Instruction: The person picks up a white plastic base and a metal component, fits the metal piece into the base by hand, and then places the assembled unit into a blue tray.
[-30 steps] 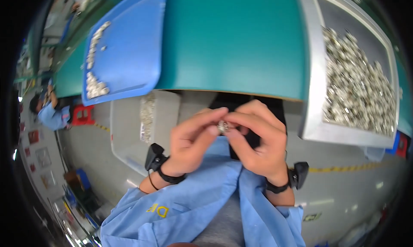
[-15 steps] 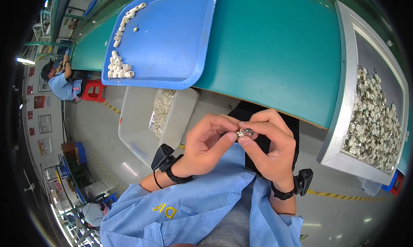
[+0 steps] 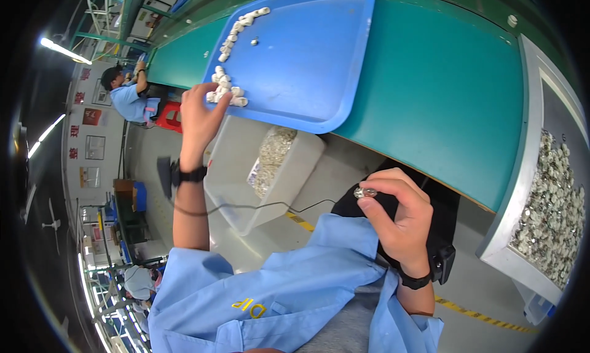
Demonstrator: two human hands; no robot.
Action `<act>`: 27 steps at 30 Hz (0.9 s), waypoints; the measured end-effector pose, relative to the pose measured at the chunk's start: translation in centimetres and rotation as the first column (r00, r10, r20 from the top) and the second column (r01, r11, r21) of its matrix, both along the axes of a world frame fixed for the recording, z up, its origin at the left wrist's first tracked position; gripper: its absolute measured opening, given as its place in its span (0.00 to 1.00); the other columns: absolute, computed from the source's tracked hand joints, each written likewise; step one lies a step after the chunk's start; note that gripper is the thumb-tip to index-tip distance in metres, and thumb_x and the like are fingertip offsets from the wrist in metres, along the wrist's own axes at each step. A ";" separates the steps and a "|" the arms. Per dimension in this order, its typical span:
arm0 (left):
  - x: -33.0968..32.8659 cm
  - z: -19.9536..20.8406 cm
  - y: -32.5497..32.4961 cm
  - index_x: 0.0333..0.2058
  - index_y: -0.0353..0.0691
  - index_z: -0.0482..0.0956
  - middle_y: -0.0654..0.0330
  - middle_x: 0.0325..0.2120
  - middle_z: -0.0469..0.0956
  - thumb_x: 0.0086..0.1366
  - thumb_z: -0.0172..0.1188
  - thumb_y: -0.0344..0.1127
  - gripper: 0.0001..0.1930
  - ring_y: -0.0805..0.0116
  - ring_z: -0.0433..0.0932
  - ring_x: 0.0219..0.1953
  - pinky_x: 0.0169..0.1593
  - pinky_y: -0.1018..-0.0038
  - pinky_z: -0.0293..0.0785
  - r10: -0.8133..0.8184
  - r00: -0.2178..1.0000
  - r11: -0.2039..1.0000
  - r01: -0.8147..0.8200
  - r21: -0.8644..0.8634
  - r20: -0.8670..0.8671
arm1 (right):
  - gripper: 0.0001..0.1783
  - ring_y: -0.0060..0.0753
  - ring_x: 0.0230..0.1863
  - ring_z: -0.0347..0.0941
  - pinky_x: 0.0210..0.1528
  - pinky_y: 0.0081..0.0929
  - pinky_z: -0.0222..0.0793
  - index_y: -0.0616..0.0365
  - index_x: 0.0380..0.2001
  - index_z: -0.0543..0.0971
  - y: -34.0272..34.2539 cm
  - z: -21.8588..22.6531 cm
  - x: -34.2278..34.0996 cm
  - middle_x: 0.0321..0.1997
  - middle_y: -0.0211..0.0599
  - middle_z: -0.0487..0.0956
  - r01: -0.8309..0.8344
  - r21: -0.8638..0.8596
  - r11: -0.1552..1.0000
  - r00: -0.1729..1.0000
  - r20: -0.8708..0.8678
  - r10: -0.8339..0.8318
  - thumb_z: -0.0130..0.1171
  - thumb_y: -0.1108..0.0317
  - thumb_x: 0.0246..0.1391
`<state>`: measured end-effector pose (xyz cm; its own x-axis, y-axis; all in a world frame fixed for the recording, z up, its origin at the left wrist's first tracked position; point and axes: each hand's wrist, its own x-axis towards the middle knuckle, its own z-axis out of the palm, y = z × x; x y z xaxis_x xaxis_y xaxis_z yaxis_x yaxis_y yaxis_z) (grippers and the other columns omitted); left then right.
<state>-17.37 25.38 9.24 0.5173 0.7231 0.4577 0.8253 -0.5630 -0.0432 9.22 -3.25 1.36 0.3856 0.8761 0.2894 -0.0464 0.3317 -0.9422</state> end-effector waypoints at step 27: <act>12.3 -0.8 -12.0 0.44 0.32 0.80 0.51 0.42 0.77 0.61 0.64 0.20 0.12 0.61 0.80 0.43 0.45 0.69 0.78 -0.444 0.617 0.630 0.731 -0.263 0.650 | 0.09 0.38 0.50 0.77 0.54 0.32 0.71 0.66 0.44 0.76 0.3 1.5 -1.0 0.48 0.49 0.78 0.179 0.126 0.976 0.982 -0.083 -0.169 0.58 0.77 0.60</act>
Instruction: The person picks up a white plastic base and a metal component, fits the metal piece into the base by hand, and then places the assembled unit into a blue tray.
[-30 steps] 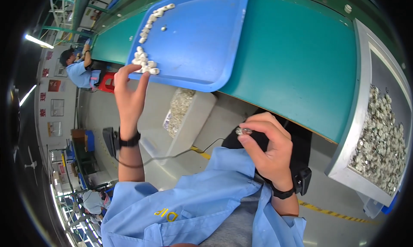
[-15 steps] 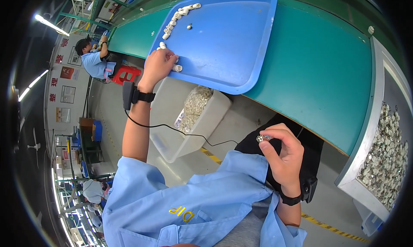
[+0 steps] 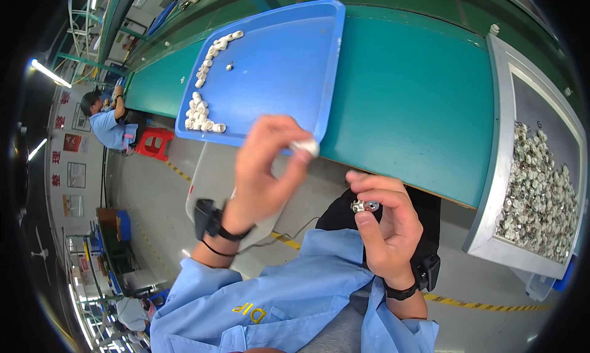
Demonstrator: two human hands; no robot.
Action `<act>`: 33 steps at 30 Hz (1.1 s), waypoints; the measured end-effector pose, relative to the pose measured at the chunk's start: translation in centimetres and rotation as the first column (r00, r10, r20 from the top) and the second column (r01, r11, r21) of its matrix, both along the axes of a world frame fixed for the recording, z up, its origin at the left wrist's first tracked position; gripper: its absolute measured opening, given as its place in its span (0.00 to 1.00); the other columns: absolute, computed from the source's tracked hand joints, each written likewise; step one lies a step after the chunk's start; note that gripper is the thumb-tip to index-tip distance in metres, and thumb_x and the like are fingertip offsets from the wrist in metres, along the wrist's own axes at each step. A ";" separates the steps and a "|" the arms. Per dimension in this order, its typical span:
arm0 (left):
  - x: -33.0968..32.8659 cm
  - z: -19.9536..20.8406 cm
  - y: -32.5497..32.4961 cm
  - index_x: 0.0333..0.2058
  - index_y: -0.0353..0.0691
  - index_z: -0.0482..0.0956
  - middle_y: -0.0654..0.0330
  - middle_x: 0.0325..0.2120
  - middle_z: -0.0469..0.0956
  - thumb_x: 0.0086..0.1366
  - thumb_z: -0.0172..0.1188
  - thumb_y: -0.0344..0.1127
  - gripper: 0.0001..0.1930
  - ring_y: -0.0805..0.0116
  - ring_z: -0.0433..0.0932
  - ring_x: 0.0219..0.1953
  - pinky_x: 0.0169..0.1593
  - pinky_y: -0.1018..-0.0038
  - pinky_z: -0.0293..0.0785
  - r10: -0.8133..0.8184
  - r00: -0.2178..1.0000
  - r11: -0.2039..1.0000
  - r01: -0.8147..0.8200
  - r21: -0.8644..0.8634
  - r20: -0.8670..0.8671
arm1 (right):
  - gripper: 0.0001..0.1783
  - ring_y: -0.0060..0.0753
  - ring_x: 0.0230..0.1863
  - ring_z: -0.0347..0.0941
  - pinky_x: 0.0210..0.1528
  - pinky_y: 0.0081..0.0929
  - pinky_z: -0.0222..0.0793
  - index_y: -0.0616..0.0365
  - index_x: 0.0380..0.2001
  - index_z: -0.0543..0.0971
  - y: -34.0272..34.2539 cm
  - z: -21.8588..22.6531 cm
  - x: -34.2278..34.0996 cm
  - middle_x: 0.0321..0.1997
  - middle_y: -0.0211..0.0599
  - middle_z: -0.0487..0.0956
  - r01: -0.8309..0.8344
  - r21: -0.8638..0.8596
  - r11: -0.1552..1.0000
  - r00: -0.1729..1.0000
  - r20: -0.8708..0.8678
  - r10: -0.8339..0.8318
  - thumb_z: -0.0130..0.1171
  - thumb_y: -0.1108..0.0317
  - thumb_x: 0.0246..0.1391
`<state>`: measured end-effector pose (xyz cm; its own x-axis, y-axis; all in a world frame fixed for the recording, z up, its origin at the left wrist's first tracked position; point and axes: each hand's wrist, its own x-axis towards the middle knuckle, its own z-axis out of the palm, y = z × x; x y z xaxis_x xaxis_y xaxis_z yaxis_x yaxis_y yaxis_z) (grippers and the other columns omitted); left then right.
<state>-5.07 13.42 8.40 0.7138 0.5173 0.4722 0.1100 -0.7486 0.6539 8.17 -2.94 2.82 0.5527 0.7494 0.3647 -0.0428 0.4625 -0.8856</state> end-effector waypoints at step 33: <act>5.3 -4.0 -8.1 0.44 0.31 0.84 0.52 0.35 0.80 0.46 0.75 0.22 0.23 0.57 0.80 0.33 0.34 0.68 0.77 -0.276 0.957 0.961 0.276 0.004 0.091 | 0.14 0.37 0.34 0.77 0.35 0.28 0.72 0.70 0.39 0.84 -6.0 1.3 6.0 0.36 0.50 0.82 0.201 -0.108 0.974 0.882 0.453 -0.132 0.69 0.82 0.45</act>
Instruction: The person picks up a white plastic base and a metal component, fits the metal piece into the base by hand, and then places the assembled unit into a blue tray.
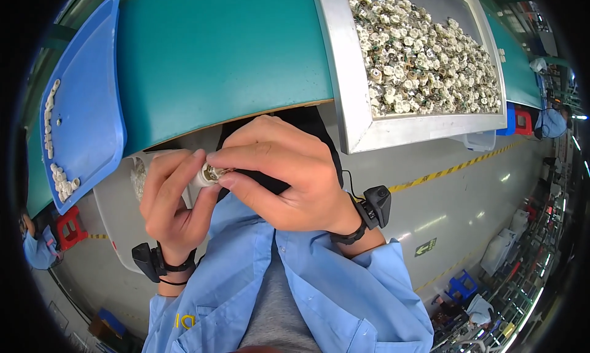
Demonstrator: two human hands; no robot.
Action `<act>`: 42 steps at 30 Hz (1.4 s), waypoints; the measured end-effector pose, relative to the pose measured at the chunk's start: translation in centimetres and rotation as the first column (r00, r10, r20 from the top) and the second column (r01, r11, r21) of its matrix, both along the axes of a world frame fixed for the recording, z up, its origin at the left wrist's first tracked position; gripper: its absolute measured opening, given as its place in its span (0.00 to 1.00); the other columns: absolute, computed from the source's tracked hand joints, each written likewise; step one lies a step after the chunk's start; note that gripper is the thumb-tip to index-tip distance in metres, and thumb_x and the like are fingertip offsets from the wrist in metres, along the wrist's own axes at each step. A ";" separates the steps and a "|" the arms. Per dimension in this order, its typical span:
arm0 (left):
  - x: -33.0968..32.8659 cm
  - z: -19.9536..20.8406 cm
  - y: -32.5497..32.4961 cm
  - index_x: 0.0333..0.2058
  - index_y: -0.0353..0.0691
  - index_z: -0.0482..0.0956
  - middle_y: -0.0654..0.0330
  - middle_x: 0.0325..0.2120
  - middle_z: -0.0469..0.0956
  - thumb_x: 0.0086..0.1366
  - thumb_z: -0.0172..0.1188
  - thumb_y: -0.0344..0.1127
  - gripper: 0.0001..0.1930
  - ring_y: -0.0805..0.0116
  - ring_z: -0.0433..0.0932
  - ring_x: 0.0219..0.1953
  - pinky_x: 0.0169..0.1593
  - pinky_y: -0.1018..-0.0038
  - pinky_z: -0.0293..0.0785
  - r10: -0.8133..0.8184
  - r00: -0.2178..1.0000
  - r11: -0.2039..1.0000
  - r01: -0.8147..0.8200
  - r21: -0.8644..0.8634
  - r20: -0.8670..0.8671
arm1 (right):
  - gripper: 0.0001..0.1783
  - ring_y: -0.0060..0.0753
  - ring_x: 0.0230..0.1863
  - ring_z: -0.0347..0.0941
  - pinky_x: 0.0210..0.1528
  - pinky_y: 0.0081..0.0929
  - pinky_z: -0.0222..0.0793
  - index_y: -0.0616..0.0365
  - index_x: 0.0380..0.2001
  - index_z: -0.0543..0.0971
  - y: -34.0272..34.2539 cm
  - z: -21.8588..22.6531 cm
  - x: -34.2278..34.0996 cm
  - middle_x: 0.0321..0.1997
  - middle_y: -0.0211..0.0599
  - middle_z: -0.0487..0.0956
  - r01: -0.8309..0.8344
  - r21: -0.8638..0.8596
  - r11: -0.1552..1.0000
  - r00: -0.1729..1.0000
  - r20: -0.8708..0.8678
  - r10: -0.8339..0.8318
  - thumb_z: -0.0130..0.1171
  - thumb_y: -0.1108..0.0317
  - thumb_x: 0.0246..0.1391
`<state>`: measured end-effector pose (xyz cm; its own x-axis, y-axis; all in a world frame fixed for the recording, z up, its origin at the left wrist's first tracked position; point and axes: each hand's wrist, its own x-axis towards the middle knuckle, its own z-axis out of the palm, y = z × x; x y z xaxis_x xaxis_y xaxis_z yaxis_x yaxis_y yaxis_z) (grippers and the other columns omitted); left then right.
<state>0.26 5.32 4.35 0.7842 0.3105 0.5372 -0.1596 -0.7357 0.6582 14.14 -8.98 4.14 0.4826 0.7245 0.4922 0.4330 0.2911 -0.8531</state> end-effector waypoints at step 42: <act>0.6 -0.4 -0.8 0.45 0.32 0.84 0.54 0.33 0.80 0.43 0.75 0.23 0.25 0.59 0.80 0.32 0.32 0.69 0.79 -0.158 0.986 0.987 0.155 0.045 0.055 | 0.11 0.38 0.29 0.77 0.31 0.33 0.71 0.69 0.35 0.85 -1.7 -0.5 1.1 0.34 0.48 0.82 -0.077 0.066 0.995 0.990 0.121 0.069 0.70 0.82 0.44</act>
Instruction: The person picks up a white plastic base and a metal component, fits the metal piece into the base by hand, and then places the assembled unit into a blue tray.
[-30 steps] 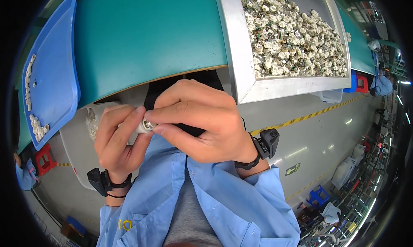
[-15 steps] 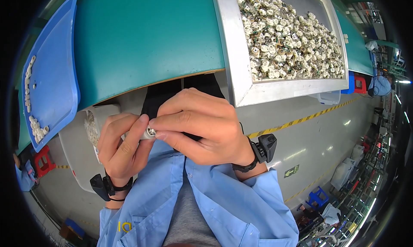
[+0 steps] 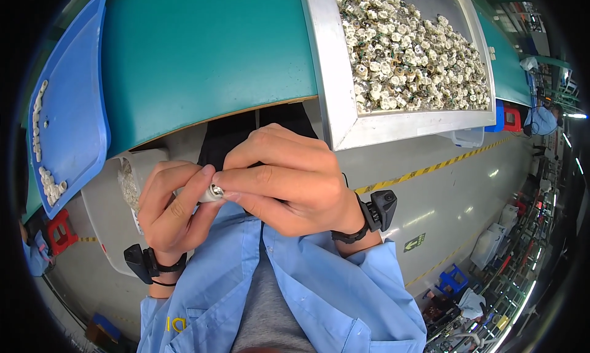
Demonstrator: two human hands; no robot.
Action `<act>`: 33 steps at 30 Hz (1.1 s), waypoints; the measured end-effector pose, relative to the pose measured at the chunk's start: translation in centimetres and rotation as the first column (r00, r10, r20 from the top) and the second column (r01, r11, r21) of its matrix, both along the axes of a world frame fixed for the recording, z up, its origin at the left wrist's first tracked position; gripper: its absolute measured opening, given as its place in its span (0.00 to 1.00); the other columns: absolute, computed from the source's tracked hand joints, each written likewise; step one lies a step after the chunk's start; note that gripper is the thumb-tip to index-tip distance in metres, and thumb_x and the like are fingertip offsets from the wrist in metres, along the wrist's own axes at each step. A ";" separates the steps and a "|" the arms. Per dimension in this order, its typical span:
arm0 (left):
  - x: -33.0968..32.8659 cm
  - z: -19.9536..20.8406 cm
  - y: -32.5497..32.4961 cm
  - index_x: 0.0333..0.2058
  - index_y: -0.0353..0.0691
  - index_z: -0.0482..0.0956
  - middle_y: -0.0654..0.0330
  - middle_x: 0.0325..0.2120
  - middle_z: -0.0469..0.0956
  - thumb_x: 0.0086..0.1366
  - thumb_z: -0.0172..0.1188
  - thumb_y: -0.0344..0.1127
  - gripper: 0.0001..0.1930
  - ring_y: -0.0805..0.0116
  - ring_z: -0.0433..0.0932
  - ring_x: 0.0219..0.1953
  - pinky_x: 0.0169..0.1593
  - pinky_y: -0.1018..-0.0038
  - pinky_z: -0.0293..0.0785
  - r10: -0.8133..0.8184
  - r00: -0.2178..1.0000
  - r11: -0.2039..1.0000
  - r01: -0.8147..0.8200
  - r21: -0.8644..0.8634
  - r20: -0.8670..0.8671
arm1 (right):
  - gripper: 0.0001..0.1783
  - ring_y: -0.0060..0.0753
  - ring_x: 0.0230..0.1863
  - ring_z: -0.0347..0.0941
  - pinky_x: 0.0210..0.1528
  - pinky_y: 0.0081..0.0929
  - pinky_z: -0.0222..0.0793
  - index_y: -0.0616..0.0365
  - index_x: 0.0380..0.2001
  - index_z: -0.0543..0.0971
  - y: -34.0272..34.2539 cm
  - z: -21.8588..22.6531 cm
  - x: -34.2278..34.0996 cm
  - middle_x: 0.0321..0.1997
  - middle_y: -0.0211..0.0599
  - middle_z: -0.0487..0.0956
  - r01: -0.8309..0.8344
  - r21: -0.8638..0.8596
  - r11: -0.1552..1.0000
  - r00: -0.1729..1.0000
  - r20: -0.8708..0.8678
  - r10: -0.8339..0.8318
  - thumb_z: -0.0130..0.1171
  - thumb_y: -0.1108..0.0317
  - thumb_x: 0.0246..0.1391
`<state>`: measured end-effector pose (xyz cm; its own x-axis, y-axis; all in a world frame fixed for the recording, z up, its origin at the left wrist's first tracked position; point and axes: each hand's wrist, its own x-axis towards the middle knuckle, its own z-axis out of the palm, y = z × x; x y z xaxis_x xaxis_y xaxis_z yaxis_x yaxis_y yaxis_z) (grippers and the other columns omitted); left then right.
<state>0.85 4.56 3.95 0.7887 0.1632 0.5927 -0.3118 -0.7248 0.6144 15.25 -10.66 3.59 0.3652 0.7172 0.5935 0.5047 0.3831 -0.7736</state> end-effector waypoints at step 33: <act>0.1 -4.8 -2.9 0.50 0.30 0.73 0.48 0.45 0.84 0.73 0.57 0.28 0.11 0.70 0.81 0.47 0.53 0.75 0.74 -0.209 0.941 0.094 -0.252 -0.963 -0.267 | 0.25 0.37 0.45 0.75 0.47 0.30 0.71 0.69 0.49 0.76 1.9 -9.5 -3.8 0.47 0.49 0.78 0.183 -0.100 0.978 0.945 -0.255 -0.203 0.69 0.79 0.45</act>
<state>0.95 1.64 -0.88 0.8351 0.4271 -0.3466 0.0290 0.5950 0.8032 11.43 -8.71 -5.93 0.6367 0.6555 0.4061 0.3388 0.2353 -0.9110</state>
